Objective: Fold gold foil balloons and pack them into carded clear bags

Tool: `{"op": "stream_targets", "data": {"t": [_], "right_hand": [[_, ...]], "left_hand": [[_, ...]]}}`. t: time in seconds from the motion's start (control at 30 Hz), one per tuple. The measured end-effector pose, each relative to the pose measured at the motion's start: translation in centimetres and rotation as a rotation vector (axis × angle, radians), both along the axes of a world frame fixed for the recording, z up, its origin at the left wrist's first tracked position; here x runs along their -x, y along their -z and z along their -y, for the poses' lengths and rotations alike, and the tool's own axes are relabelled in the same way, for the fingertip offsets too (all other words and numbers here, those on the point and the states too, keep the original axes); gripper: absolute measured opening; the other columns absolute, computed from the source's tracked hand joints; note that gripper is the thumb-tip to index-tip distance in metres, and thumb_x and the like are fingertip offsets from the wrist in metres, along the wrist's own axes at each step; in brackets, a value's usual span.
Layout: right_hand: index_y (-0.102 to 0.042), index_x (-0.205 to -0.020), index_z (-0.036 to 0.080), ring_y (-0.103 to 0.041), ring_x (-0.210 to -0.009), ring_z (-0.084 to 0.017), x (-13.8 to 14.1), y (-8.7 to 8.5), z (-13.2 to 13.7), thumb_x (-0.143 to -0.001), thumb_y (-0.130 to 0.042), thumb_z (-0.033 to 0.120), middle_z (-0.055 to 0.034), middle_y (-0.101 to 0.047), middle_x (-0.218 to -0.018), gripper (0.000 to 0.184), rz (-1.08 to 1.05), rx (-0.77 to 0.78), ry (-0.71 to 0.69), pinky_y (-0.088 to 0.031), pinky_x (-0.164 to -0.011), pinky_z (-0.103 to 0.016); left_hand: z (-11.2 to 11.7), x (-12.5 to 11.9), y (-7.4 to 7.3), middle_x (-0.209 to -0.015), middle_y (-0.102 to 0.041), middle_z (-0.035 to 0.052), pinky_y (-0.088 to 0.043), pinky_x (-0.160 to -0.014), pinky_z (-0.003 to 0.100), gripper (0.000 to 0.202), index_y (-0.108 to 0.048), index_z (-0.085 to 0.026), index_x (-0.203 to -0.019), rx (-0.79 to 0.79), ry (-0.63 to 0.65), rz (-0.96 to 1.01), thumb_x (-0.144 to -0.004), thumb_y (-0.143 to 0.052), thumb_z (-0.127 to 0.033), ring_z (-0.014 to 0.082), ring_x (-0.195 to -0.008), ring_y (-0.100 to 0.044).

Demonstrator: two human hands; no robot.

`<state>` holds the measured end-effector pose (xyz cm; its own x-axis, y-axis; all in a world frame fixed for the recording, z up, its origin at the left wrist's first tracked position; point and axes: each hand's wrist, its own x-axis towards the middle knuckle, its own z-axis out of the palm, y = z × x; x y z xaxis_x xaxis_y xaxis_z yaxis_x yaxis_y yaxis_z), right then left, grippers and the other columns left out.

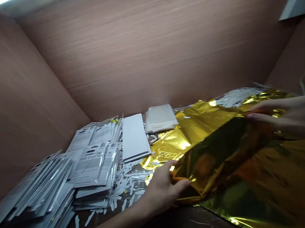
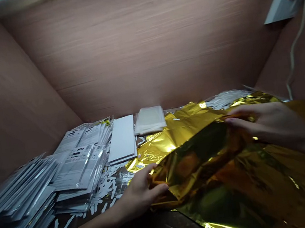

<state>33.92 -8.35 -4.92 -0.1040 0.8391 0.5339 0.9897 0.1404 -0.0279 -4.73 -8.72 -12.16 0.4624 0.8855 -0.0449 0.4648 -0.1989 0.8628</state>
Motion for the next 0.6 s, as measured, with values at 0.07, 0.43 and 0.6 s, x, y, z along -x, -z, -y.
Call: {"op": "stream_targets", "data": {"t": [0.07, 0.43, 0.6], "right_hand": [[-0.075, -0.119, 0.019, -0.07, -0.102, -0.024, 1.5, 0.3, -0.7, -0.104, -0.057, 0.041, -0.0108, -0.076, -0.116, 0.032, 0.022, -0.07, -0.098, -0.054, -0.09, -0.04], [-0.062, -0.142, 0.018, -0.056, -0.134, -0.033, 10.6, 7.7, 3.9, -0.106, -0.05, 0.031, -0.0064, -0.062, -0.146, 0.041, 0.156, 0.369, -0.534, -0.052, -0.108, -0.052], [-0.061, -0.145, 0.018, -0.052, -0.138, -0.037, 10.3, 8.2, 3.2, -0.106, -0.048, 0.032, -0.0073, -0.061, -0.146, 0.043, 0.108, 0.454, -0.518, -0.05, -0.109, -0.056]], "left_hand": [[-0.8, 0.0, 0.1, -0.114, -0.071, 0.0071, -0.053, -0.08, 0.034, 0.062, -0.056, -0.02, -0.137, 0.024, -0.052, -0.055, -0.083, -0.073, -0.044, 0.0232, -0.091, -0.066], [-3.0, -0.3, -0.8, -0.139, -0.061, 0.0146, -0.048, -0.099, 0.045, 0.073, -0.051, -0.021, -0.146, 0.072, -0.021, -0.165, -0.085, -0.07, -0.056, 0.0335, -0.119, -0.061], [-3.2, 1.1, -1.5, -0.11, -0.07, 0.0089, -0.051, -0.079, 0.04, 0.098, -0.041, -0.026, -0.154, 0.134, -0.037, -0.235, -0.073, -0.079, -0.064, 0.0308, -0.097, -0.067]]}}
